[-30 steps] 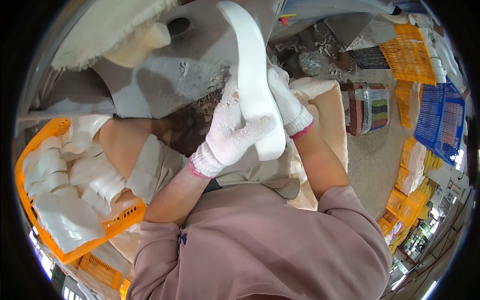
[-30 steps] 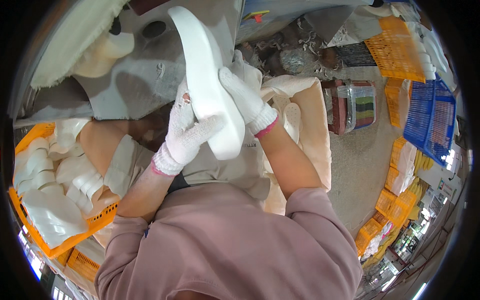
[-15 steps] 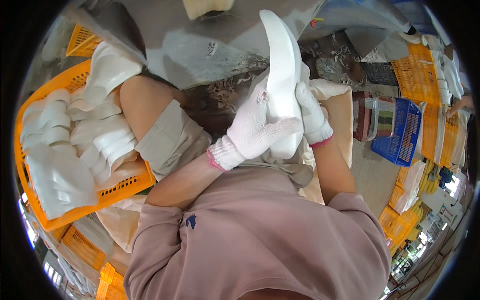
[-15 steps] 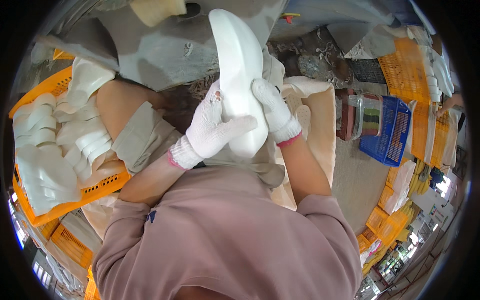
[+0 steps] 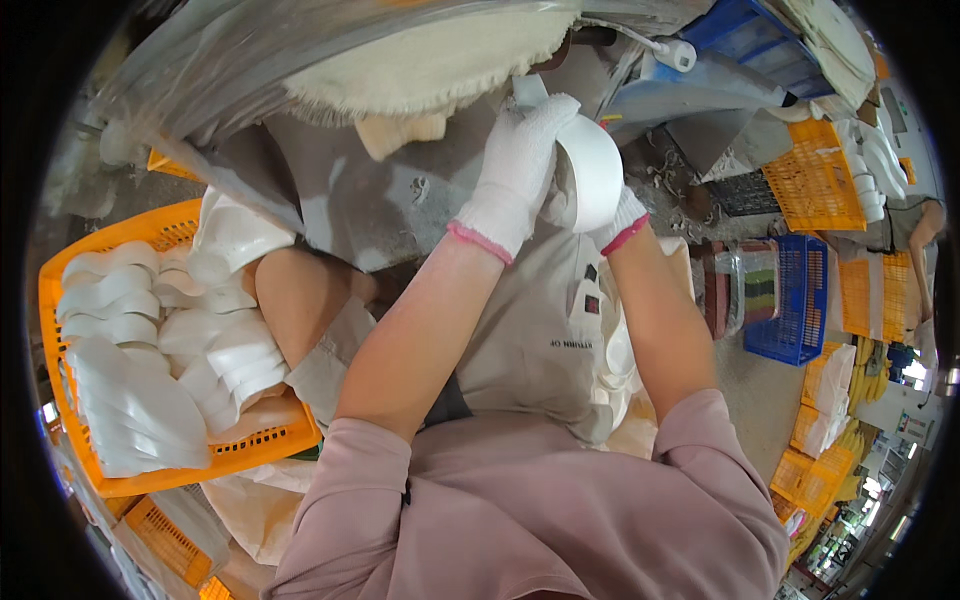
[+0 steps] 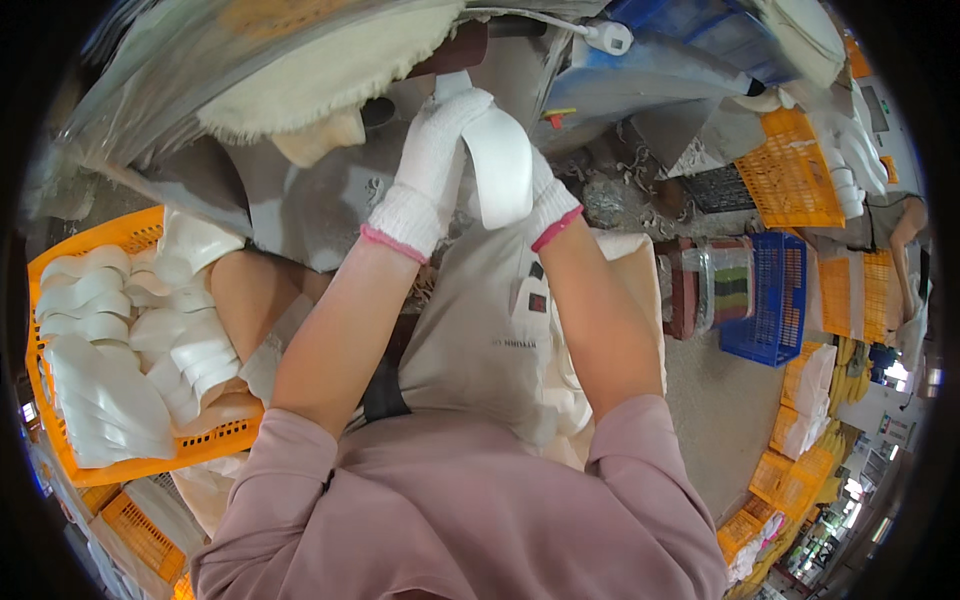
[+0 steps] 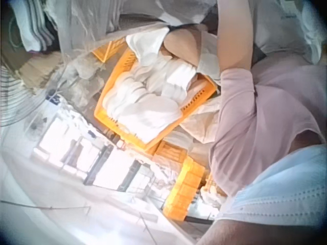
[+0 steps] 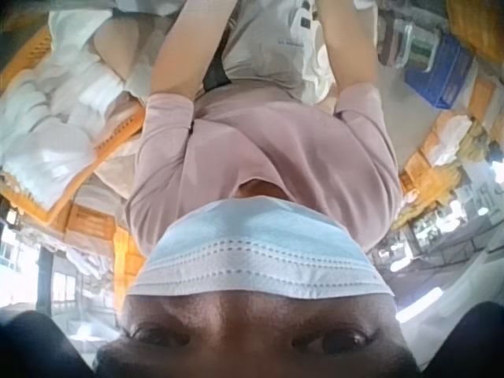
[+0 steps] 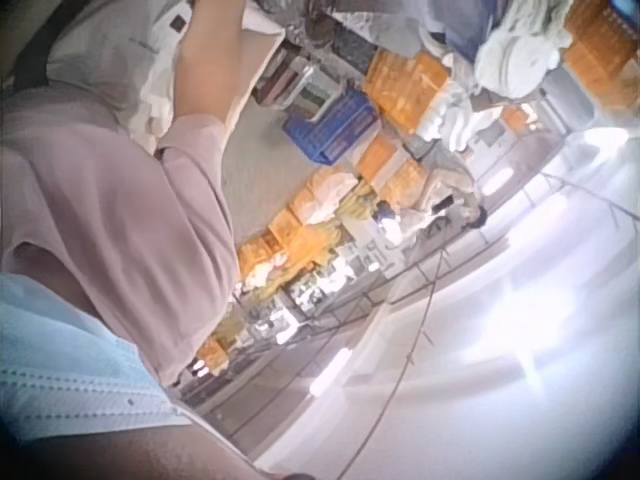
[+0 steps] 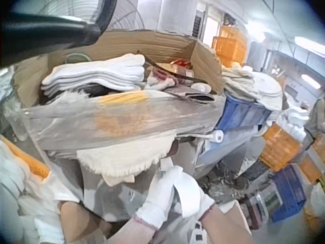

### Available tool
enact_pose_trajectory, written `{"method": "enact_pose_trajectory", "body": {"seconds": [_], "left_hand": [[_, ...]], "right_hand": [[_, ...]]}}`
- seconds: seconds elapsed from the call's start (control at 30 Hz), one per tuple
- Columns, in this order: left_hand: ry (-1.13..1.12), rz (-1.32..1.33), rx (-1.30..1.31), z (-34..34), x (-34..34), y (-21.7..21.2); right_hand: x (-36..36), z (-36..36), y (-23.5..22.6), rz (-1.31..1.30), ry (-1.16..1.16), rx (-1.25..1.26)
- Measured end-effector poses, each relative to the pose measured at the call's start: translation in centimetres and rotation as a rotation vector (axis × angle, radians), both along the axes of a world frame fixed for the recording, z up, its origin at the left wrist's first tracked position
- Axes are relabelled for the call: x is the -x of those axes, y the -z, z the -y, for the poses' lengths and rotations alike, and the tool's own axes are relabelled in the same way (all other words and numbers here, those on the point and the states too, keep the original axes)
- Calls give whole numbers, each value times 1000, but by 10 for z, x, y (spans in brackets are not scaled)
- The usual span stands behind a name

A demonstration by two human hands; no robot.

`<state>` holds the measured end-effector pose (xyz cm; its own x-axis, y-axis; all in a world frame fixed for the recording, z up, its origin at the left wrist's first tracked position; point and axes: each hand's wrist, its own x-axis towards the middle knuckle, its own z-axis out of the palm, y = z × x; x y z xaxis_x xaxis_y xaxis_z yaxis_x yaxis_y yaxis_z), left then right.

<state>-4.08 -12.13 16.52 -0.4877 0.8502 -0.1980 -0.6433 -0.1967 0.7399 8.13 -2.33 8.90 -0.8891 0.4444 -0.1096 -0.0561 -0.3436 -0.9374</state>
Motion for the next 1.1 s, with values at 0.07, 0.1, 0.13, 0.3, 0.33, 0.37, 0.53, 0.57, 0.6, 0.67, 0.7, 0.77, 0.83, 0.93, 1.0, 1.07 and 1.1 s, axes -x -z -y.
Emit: {"method": "enact_pose_trajectory", "body": {"seconds": [0.07, 0.1, 0.13, 0.3, 0.33, 0.37, 0.53, 0.57, 0.6, 0.67, 0.7, 0.77, 0.83, 0.93, 1.0, 1.07, 1.1], "left_hand": [[-50, -30, -14, 3, -4, -12], [-65, 28, 2, 9, -10, -14], [-26, -12, 120, 16, -16, -17], [-27, -16, -50, 2, -13, -3], [-55, -8, -22, -6, -4, 1], [-93, -18, -85, -8, -2, 5], [24, -236, -21, 39, -26, 31], [54, -283, -32, 58, -36, 37], [78, -349, -68, 75, -46, 42], [198, -273, -29, 96, -58, 45], [253, -246, -18, 106, -62, 45], [310, -272, -20, 114, -65, 43], [333, -384, -14, 116, -64, 39], [292, -599, -34, 120, -68, 34], [265, -730, -17, 126, -73, 31], [237, -810, 38, 132, -74, 27], [229, -883, 43, 135, -73, 23]], "right_hand": [[1, -4, 12, -24, 30, 276], [-1, -4, 18, -25, -57, 148], [-5, -1, 25, -158, -209, -77], [-3, -4, 29, -72, 29, -638], [2, -7, 24, -97, 3, -445], [6, -8, 18, -86, -14, -146], [-8, 19, 9, -34, 154, 486], [-17, 28, 13, -9, 231, 575], [-31, 41, 18, 20, 246, 604], [-54, 57, 26, 55, 275, 353], [-64, 64, 28, 36, 255, 366], [-77, 74, 26, -9, 205, 308], [-82, 80, 19, -18, 153, 508], [-81, 93, 9, -26, 143, 624], [-79, 106, 8, -22, 166, 576], [-77, 122, 14, 56, 226, 470], [-77, 130, 17, 7, 250, 477]]}}
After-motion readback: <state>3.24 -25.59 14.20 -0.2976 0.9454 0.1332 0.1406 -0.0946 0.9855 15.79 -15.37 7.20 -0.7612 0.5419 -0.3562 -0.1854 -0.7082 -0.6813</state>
